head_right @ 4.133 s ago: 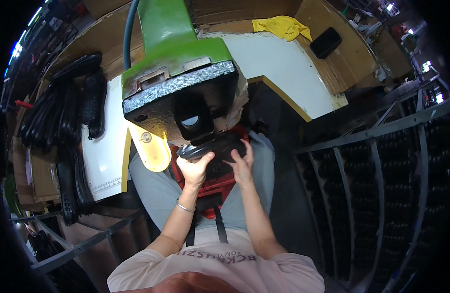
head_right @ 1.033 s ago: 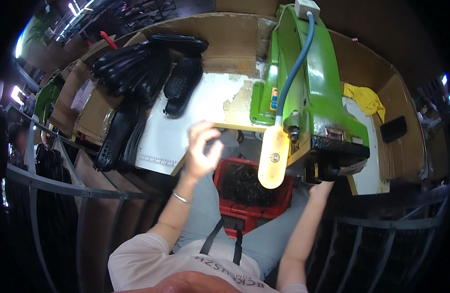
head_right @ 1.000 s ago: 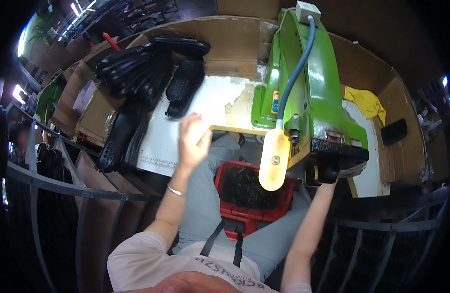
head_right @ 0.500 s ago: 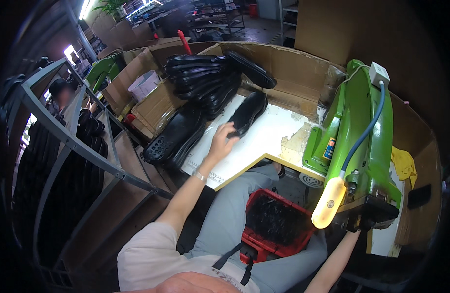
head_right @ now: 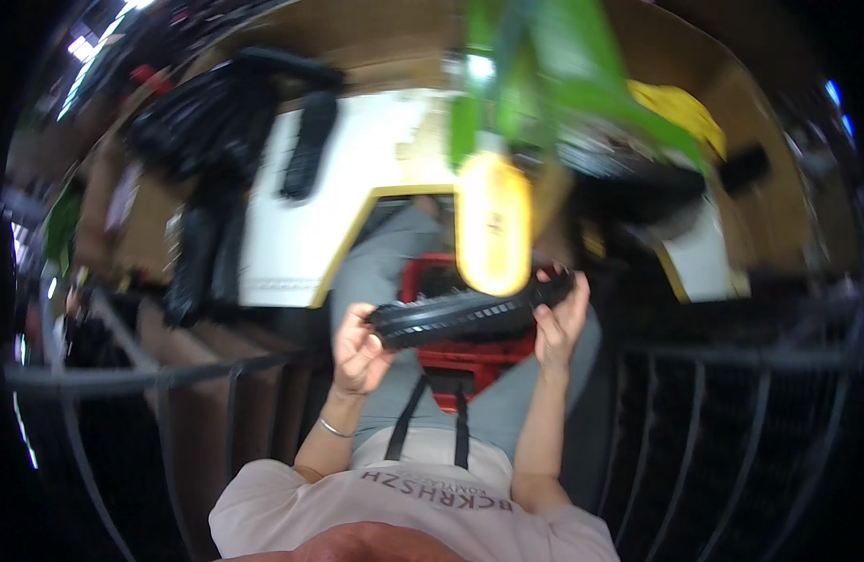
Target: Polishing or finishing the edges of shoe soles using a specialized industrial polishing machine.
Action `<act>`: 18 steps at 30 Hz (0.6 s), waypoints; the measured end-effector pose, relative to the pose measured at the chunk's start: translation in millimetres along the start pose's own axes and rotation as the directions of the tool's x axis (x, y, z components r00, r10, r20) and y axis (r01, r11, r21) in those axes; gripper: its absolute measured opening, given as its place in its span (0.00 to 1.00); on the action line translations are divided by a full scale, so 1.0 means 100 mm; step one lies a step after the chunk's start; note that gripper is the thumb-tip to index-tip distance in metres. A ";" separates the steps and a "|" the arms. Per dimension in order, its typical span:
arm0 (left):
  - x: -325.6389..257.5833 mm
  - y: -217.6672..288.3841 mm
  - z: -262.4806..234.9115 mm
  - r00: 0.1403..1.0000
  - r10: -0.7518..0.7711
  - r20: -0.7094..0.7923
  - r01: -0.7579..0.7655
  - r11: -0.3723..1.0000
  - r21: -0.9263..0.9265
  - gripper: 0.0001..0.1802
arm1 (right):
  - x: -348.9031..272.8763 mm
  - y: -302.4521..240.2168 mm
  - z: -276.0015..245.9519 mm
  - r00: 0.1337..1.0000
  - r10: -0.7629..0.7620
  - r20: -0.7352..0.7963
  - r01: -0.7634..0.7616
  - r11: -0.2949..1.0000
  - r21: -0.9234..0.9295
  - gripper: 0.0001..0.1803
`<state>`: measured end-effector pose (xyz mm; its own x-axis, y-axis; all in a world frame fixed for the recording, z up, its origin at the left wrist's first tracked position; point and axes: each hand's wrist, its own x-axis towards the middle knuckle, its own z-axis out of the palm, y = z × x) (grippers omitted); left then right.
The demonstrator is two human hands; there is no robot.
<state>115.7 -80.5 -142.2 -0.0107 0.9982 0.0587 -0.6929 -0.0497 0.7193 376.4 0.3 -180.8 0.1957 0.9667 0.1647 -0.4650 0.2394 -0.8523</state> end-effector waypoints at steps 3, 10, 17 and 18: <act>0.28 -0.24 0.46 0.987 0.144 0.074 -0.159 0.778 0.608 0.37 | 0.08 -0.46 -0.29 0.987 -0.146 -0.072 0.132 0.976 -0.172 0.53; 0.83 -0.46 1.02 0.844 0.365 0.393 -0.523 0.399 0.753 0.23 | 0.32 -1.04 -0.41 0.941 -0.335 -0.049 0.289 0.870 -0.399 0.55; 0.93 -0.31 0.74 0.839 0.399 0.370 -0.516 0.370 0.773 0.23 | 0.41 -0.85 -0.24 0.951 -0.308 0.015 0.292 0.884 -0.366 0.54; 0.93 -0.26 0.68 0.831 0.410 0.375 -0.521 0.340 0.783 0.24 | 0.39 -0.80 -0.20 0.963 -0.271 0.017 0.257 0.893 -0.370 0.53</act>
<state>181.9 11.6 -108.5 -0.0226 0.7972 0.6033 0.3345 -0.5626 0.7560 438.9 17.3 -116.2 0.2997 0.8673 0.3975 -0.0456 0.4292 -0.9021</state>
